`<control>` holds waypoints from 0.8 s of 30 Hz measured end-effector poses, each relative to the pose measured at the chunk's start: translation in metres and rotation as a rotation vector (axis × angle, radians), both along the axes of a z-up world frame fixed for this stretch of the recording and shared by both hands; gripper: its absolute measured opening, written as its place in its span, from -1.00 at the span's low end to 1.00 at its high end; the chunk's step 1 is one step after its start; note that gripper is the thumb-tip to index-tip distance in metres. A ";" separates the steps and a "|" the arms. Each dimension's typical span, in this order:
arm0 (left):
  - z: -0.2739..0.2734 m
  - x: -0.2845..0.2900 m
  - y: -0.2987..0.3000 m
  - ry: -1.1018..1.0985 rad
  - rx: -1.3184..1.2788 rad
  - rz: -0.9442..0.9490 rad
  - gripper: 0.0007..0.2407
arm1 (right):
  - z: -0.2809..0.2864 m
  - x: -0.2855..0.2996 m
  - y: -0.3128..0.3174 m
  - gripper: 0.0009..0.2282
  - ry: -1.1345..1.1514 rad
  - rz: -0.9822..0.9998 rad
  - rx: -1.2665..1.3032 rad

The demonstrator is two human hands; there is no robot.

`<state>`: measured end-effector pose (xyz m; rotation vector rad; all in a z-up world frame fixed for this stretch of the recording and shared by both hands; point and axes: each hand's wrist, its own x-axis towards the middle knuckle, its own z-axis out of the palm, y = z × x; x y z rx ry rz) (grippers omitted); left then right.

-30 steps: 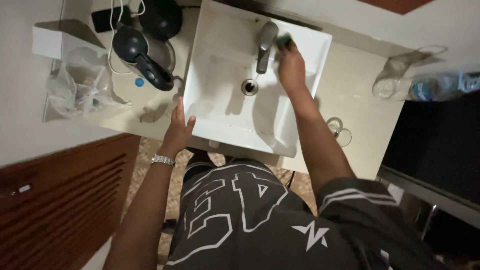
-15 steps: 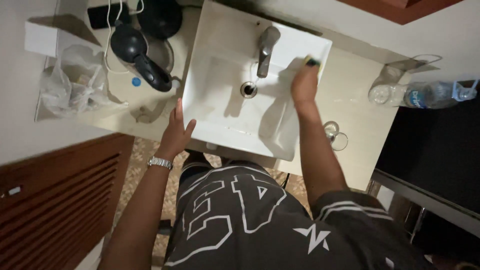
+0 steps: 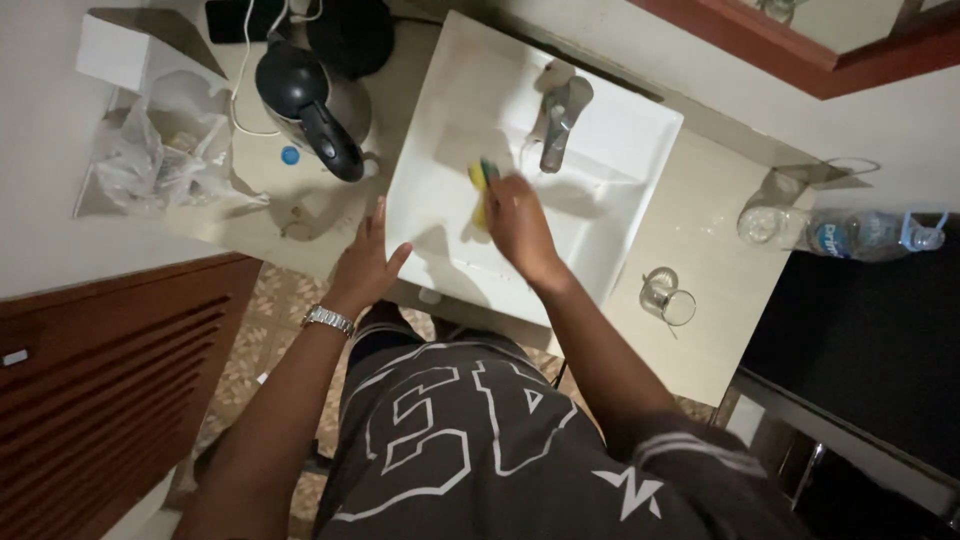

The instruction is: The person cleans a white bathroom sink using a yellow sponge. They first move a glass and a plastic bag aside, then scrub the sink basin and faucet area with the sponge. The person rinses the sponge under running water and wipes the sink surface with their hand.

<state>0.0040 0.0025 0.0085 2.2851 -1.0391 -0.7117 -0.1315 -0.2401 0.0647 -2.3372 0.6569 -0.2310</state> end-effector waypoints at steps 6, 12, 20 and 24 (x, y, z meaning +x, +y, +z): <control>0.007 0.004 0.001 0.056 -0.002 0.022 -0.24 | 0.007 0.127 -0.052 -0.79 -0.090 -0.456 0.253; 0.002 0.011 0.004 0.094 0.076 0.007 -0.24 | -0.168 0.185 -0.119 -0.83 0.187 -0.198 -0.294; -0.005 0.026 0.014 0.118 0.014 -0.105 -0.17 | -0.090 0.128 -0.057 -0.77 0.044 0.062 -0.371; 0.003 0.037 0.013 0.125 0.044 -0.168 -0.15 | -0.081 0.150 -0.064 -0.82 0.007 -0.075 -0.321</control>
